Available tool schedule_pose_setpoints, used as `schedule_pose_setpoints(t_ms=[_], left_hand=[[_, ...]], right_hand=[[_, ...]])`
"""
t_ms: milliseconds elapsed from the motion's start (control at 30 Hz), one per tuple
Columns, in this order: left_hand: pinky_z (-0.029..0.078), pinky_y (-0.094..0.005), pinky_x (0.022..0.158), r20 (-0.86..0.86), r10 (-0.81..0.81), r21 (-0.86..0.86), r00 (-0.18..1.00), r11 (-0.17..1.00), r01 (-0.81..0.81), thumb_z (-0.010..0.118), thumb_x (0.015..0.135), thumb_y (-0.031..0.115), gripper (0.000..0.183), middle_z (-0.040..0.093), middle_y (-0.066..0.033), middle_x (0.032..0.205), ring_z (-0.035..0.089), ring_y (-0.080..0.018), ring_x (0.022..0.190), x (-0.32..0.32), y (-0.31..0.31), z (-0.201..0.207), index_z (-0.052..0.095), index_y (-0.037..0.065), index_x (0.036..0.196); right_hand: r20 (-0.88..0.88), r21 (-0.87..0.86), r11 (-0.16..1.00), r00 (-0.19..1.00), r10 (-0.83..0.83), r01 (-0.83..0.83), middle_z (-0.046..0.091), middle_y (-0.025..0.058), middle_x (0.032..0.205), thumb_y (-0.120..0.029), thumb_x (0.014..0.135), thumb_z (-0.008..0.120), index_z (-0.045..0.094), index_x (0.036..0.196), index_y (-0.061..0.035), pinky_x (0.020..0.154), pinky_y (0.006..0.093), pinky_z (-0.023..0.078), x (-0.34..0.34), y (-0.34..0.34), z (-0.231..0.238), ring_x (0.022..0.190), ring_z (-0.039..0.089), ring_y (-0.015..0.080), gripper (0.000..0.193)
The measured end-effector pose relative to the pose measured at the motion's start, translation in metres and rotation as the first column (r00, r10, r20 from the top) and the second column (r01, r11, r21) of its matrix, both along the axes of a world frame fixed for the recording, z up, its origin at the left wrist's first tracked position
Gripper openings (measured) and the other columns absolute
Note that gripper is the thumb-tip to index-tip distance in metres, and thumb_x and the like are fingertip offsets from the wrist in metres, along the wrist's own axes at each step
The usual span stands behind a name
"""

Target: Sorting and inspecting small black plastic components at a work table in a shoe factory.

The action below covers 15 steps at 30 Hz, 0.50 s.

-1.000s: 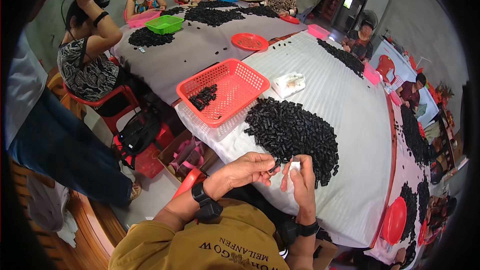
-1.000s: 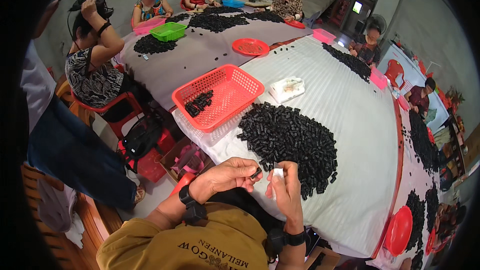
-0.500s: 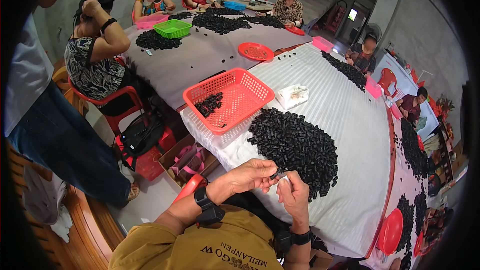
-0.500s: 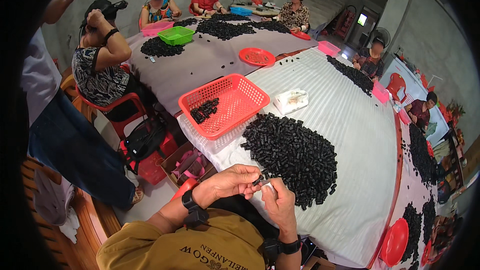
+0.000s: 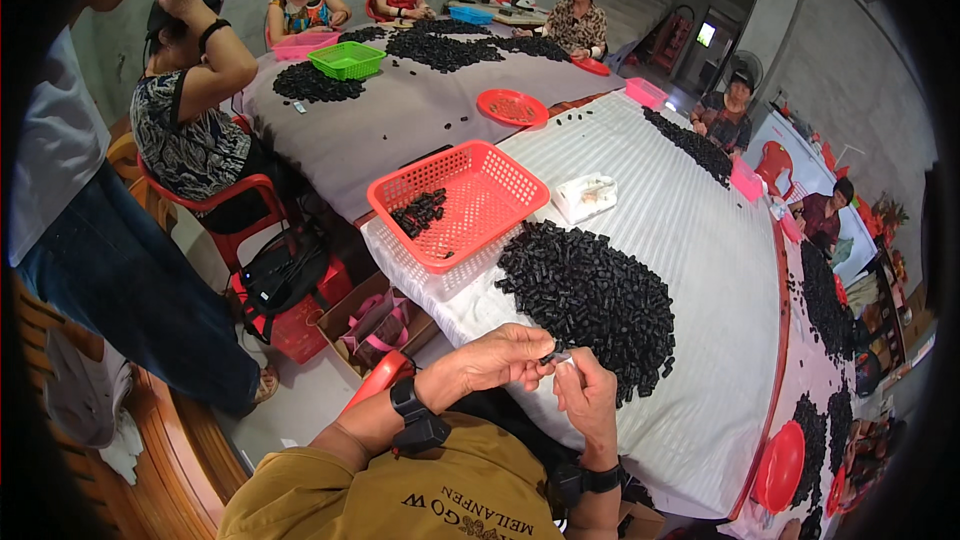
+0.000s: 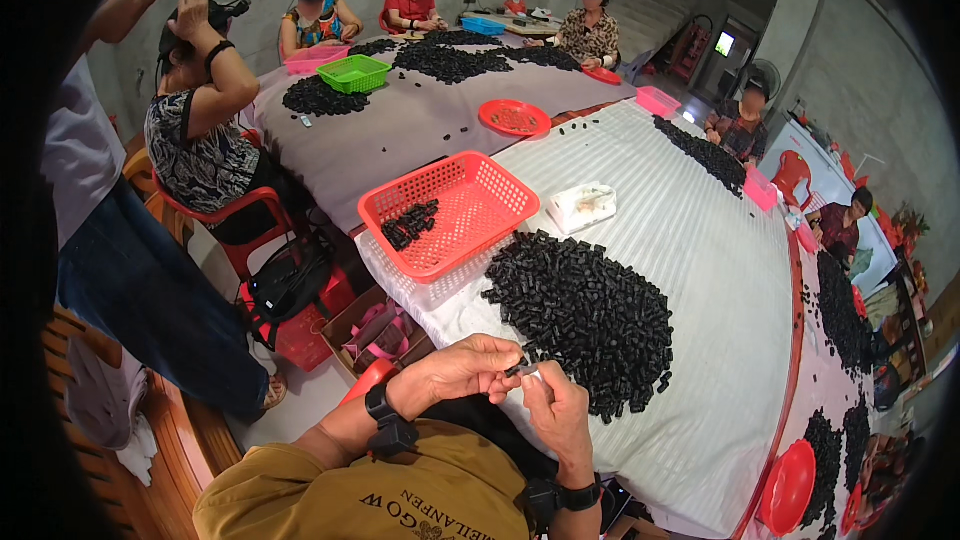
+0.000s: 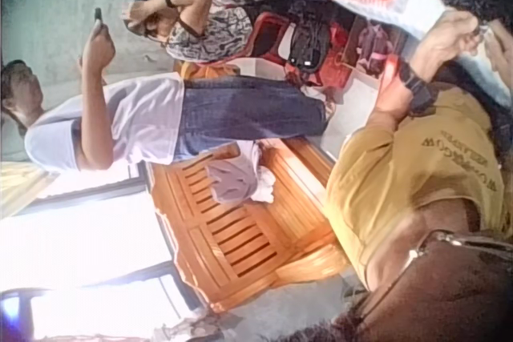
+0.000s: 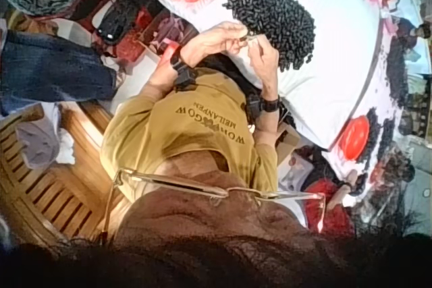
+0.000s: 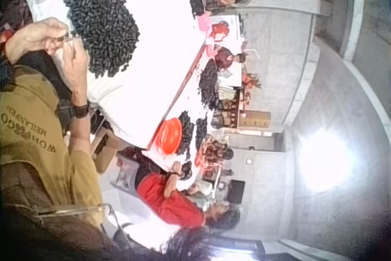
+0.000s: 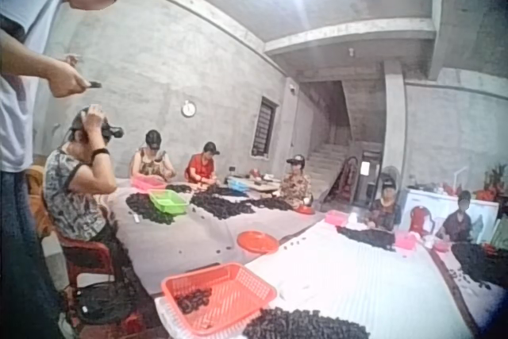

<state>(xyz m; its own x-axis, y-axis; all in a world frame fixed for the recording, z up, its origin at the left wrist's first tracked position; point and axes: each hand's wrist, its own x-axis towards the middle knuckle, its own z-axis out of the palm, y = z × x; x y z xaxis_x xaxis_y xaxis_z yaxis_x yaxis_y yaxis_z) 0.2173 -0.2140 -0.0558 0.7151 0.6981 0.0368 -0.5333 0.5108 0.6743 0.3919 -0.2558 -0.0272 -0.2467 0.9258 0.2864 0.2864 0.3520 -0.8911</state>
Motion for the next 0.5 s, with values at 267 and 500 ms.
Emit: schedule_pose_setpoints(t_ms=[267, 500], left_hand=[[0.046, -0.0242, 0.053, -0.005, -0.007, -0.035, 1.0, 0.999, 0.007, 0.057, 0.09, 0.024, 0.022, 0.056, -0.0035, 0.071, 0.054, -0.0114, 0.057, -0.0013, -0.0035, 0.0043, 0.057, 0.002, 0.088], [0.045, -0.0239, 0.05, -0.034, -0.005, -0.032, 0.999, 0.999, 0.004, 0.058, 0.09, 0.024, 0.022, 0.057, -0.0034, 0.07, 0.053, -0.0113, 0.054, 0.0009, -0.0038, 0.0023, 0.058, 0.002, 0.086]], right_hand=[[0.0, -0.027, 1.0, 1.0, 0.002, -0.002, 0.052, -0.001, 0.055, -0.012, 0.089, 0.053, 0.055, 0.081, -0.0019, 0.042, 0.0203, 0.034, 0.0006, -0.0018, 0.0004, 0.045, 0.044, 0.0028, 0.012], [-0.002, -0.082, 0.996, 0.999, 0.033, -0.033, 0.052, -0.0004, 0.054, -0.013, 0.089, 0.052, 0.052, 0.078, -0.0021, 0.039, 0.0206, 0.036, 0.0003, -0.0022, 0.0025, 0.043, 0.046, 0.0036, 0.016]])
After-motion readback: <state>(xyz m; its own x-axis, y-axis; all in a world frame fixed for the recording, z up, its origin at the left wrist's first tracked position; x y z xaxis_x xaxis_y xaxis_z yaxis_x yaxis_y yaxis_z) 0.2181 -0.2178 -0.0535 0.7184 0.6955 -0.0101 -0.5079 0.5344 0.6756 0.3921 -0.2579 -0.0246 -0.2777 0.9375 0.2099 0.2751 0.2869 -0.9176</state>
